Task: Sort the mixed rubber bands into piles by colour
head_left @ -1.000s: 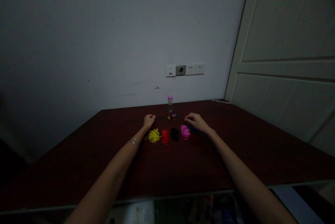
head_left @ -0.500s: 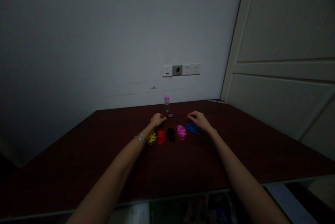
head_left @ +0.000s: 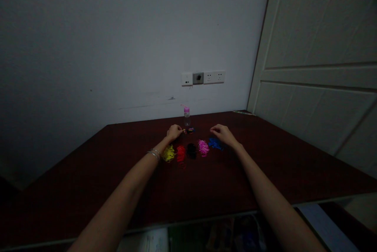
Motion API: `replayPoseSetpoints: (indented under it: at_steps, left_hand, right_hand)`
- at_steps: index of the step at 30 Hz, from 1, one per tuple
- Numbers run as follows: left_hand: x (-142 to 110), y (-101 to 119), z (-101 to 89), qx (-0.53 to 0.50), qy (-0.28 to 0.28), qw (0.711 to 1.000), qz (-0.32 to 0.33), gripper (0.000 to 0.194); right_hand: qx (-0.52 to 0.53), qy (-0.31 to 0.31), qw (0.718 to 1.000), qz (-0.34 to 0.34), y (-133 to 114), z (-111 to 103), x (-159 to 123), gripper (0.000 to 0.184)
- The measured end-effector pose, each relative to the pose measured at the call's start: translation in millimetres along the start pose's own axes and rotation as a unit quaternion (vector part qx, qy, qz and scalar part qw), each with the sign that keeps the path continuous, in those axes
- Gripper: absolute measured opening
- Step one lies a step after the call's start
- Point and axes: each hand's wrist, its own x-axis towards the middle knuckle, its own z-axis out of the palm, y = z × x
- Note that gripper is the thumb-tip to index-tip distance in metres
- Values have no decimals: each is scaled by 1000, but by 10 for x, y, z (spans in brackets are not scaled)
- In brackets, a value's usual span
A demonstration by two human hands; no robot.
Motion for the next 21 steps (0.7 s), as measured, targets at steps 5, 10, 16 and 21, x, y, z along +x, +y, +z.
replayPoseSetpoints:
  at_steps: [5,10,16,21]
  left_hand:
    - [76,35,-283,31,-19,998,46,27]
    - [124,106,-500,96,-42,990,92,18]
    - [165,168,-530,160,-80,974,141,11]
    - [174,140,-501,134,-77,980,123,4]
  right_hand:
    - [-3,-2,1000,-2,1,6,-1,19]
    - [-4,-4,1000,-2,9,14,-3,18]
    - [-3,-4,1000,-4,-3,12,-4,19]
    - [-6,-3,1000,-1,-18,12,0,17]
